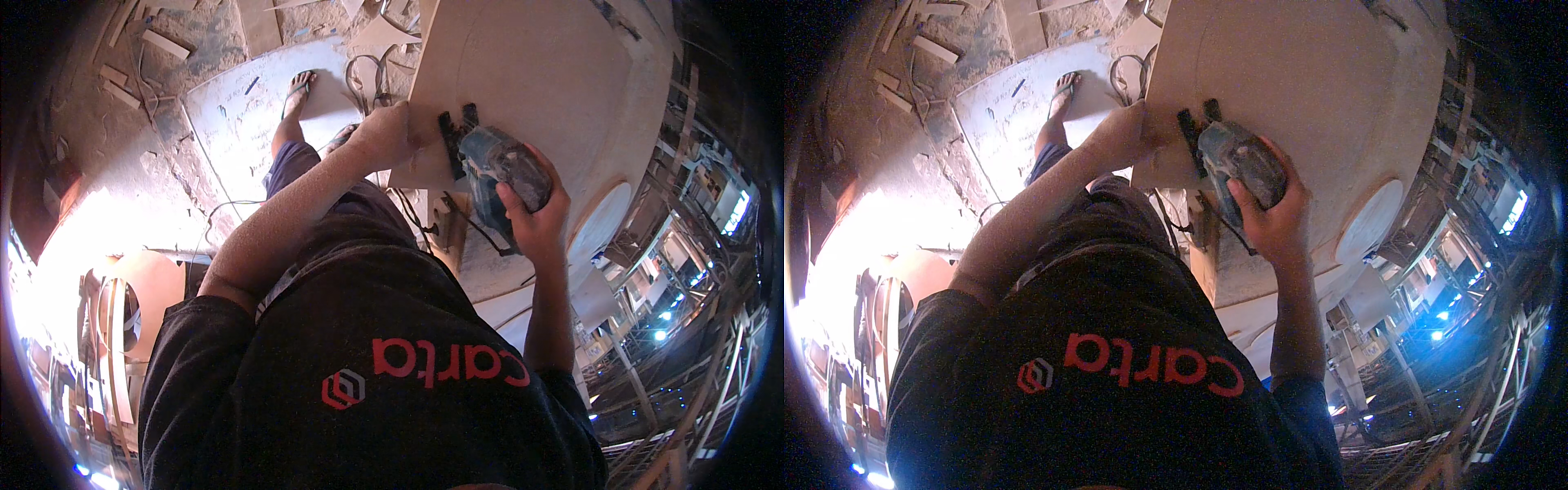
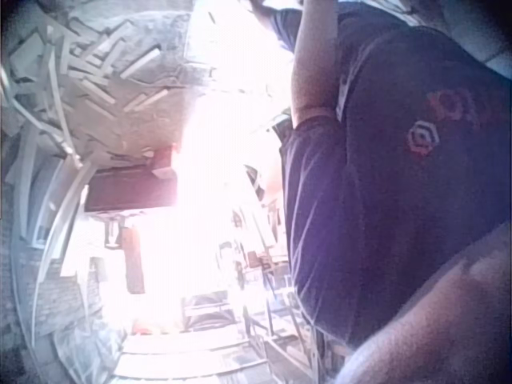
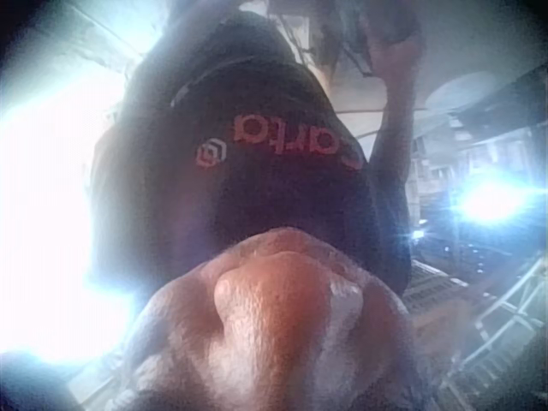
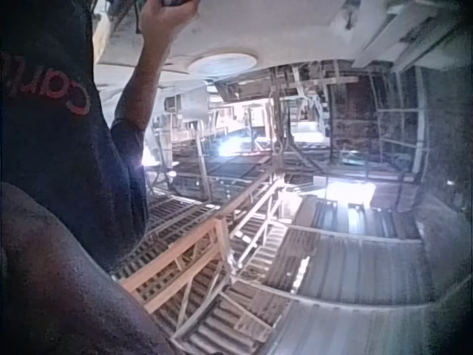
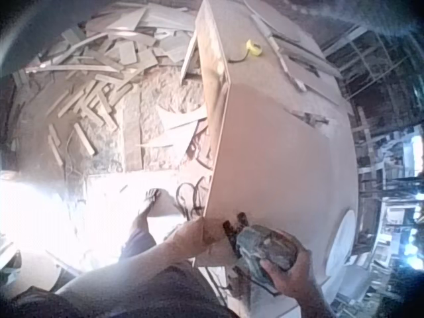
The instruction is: The person walks through a cluttered workshop, picks up a piece of wood, and uses a jigsaw to cut along a curved line on a large sheet of plywood. The person holds the wood steady with one hand while guiding the jigsaw with the other.
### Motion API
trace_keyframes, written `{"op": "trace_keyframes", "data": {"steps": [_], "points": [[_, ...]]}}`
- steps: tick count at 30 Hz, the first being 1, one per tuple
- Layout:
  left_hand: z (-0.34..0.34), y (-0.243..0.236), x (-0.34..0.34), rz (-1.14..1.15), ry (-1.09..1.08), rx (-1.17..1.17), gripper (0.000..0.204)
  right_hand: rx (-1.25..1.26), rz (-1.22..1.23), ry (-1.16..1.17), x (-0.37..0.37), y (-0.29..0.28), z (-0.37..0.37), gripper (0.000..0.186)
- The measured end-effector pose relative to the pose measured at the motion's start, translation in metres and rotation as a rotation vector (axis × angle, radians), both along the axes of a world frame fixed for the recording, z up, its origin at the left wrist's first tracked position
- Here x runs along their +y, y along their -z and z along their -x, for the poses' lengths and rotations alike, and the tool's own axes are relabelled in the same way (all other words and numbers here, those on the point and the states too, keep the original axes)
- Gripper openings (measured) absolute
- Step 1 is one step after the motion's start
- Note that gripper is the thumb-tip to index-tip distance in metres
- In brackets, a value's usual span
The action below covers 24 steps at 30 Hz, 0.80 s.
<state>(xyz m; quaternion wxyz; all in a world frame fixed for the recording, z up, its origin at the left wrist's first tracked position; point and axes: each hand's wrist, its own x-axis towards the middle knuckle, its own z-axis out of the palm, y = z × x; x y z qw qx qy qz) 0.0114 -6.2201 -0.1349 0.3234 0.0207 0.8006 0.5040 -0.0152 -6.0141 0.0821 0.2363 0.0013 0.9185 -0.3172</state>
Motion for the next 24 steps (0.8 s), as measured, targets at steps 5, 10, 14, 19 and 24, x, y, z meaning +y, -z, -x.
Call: {"op": "trace_keyframes", "data": {"steps": [5,10,14,19,24], "points": [[0.003,0.001,0.002,0.026,0.067,0.05,0.049,-0.028,0.005,0.029,-0.005,-0.003,0.004,0.059],[0.005,-0.009,-0.001,0.001,0.02,0.018,0.046,-0.014,-0.005,0.021,-0.004,-0.001,0.004,0.059],[0.004,-0.011,-0.003,-0.031,-0.006,0.0,0.045,-0.043,0.003,0.04,-0.007,-0.002,0.007,0.06],[0.004,-0.01,-0.002,-0.027,-0.013,0.005,0.043,-0.014,0.008,0.053,-0.011,-0.002,0.005,0.059],[0.007,-0.018,-0.005,-0.032,-0.016,0.005,0.047,0.052,-0.018,-0.034,-0.004,0.004,0.003,0.06]]}}
